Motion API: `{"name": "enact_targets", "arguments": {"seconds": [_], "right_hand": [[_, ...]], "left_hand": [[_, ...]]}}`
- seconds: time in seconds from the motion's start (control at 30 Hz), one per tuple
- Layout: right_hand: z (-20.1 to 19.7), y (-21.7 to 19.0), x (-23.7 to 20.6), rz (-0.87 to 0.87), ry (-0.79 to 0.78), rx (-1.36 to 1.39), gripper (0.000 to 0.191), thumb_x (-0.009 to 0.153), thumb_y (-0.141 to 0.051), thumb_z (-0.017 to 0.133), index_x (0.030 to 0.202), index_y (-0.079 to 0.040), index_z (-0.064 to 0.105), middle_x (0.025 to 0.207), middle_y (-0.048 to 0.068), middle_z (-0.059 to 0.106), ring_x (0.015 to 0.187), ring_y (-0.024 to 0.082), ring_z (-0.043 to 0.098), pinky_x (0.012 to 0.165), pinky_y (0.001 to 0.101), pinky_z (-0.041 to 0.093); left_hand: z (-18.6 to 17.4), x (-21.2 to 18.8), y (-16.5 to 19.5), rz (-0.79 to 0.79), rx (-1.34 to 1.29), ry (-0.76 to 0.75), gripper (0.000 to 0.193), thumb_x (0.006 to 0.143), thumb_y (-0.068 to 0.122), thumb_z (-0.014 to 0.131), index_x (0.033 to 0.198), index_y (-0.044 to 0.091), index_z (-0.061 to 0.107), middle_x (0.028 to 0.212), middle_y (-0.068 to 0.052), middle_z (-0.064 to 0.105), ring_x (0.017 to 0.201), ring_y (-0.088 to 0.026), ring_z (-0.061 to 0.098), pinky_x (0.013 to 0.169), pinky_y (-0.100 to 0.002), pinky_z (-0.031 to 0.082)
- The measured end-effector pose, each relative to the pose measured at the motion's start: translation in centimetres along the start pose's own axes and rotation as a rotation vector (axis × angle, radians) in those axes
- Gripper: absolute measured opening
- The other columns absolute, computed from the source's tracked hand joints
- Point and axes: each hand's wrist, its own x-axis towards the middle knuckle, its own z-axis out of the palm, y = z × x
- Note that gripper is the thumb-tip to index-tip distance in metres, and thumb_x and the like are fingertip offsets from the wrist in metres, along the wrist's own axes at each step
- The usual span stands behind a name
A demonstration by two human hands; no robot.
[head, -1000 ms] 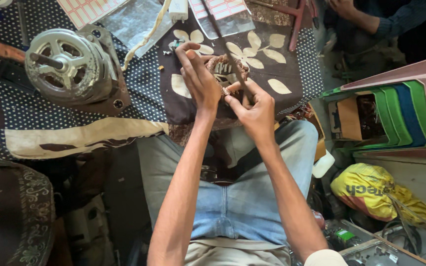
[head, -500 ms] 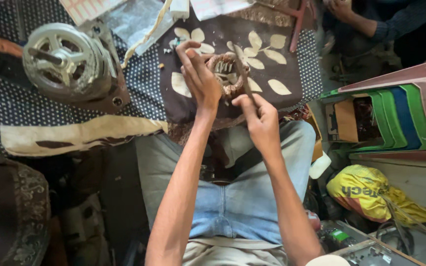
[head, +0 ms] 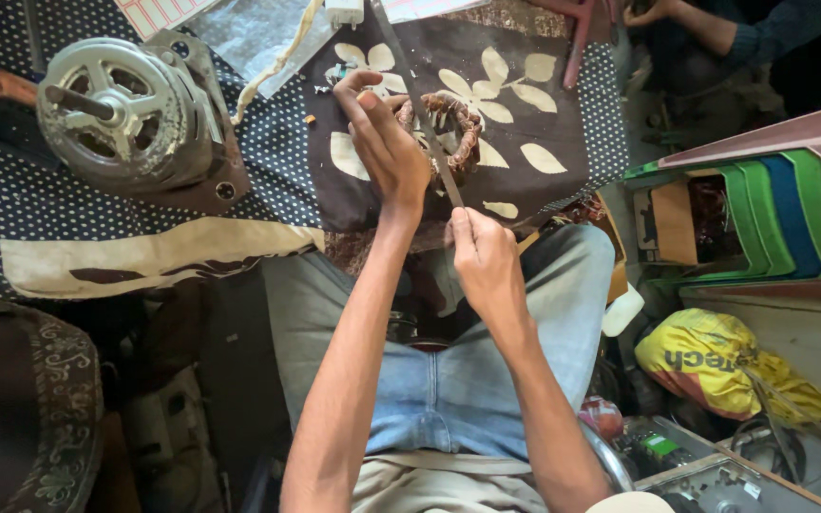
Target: The person sits on the floor holding a coiled ring-shaped object and files its surface with a flat file, rotating the ring to file different sections. They occasionally pick small debris off the ring and continue filing around its circumference.
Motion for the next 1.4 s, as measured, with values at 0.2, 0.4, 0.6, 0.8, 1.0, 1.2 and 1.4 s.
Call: {"name": "enact_targets", "arguments": {"seconds": [0.2, 0.4, 0.6, 0.8, 1.0, 1.2, 1.4], "right_hand": [[0.8, -0.1, 0.6, -0.042, 0.037, -0.103, 0.037, 0.107, -0.026, 0.048, 0.087, 0.002, 0.063, 0.077, 0.024, 0.065, 0.078, 0.047, 0.064, 0.068, 0.0531, 0.046], [0.8, 0.2, -0.3, -0.030, 0.093, -0.205, 0.033, 0.103, -0.026, 0.049, 0.094, -0.001, 0.068, 0.087, 0.029, 0.067, 0.085, 0.050, 0.063, 0.071, 0.0578, 0.048], [1.1, -0.1, 0.8, -0.106, 0.134, -0.291, 0.033, 0.106, -0.027, 0.049, 0.093, -0.002, 0.068, 0.087, 0.028, 0.068, 0.083, 0.051, 0.063, 0.071, 0.0591, 0.048], [0.1, -0.3, 0.1, -0.094, 0.107, -0.217, 0.033, 0.104, -0.026, 0.051, 0.089, -0.001, 0.067, 0.083, 0.028, 0.066, 0.081, 0.050, 0.062, 0.068, 0.0580, 0.047], [0.7, -0.7, 1.0, -0.191, 0.078, -0.149, 0.033, 0.107, -0.023, 0.050, 0.090, 0.001, 0.064, 0.088, 0.028, 0.065, 0.087, 0.050, 0.062, 0.071, 0.0561, 0.046], [1.8, 0.1, 0.8, -0.120, 0.098, -0.056, 0.033, 0.108, -0.022, 0.048, 0.090, 0.002, 0.062, 0.086, 0.030, 0.062, 0.087, 0.051, 0.060, 0.067, 0.0541, 0.046], [2.3, 0.6, 0.1, -0.080, 0.116, -0.087, 0.033, 0.105, -0.023, 0.049, 0.089, 0.001, 0.065, 0.082, 0.029, 0.063, 0.082, 0.050, 0.062, 0.064, 0.0542, 0.046]], "left_hand": [[0.1, -0.2, -0.2, -0.042, -0.038, -0.004, 0.059, 0.113, 0.056, 0.023, 0.123, 0.003, 0.046, 0.104, -0.014, 0.062, 0.080, -0.027, 0.070, 0.075, -0.041, 0.052], [0.1, 0.0, -0.5, -0.002, -0.089, -0.013, 0.052, 0.114, 0.052, 0.026, 0.122, 0.004, 0.045, 0.105, -0.013, 0.061, 0.077, -0.025, 0.073, 0.074, -0.039, 0.052], [-0.1, -0.6, -0.3, -0.031, -0.080, -0.029, 0.051, 0.116, 0.049, 0.026, 0.117, 0.004, 0.049, 0.094, -0.013, 0.060, 0.074, -0.025, 0.070, 0.070, -0.039, 0.052], [0.0, -0.2, -0.3, 0.016, 0.007, -0.021, 0.053, 0.115, 0.052, 0.024, 0.115, 0.005, 0.049, 0.094, -0.014, 0.062, 0.075, -0.026, 0.072, 0.067, -0.040, 0.050], [-0.2, -0.6, 0.3, -0.006, 0.022, -0.026, 0.057, 0.113, 0.055, 0.025, 0.116, 0.004, 0.050, 0.081, -0.013, 0.064, 0.073, -0.028, 0.070, 0.070, -0.040, 0.053], [-0.1, -0.3, 0.6, -0.032, -0.053, -0.008, 0.057, 0.113, 0.055, 0.028, 0.117, 0.002, 0.048, 0.085, -0.017, 0.064, 0.073, -0.030, 0.069, 0.070, -0.042, 0.052], [0.1, -0.3, 0.4, -0.054, -0.060, 0.016, 0.051, 0.113, 0.051, 0.027, 0.117, 0.004, 0.047, 0.081, -0.016, 0.066, 0.071, -0.030, 0.071, 0.070, -0.043, 0.052]]}}
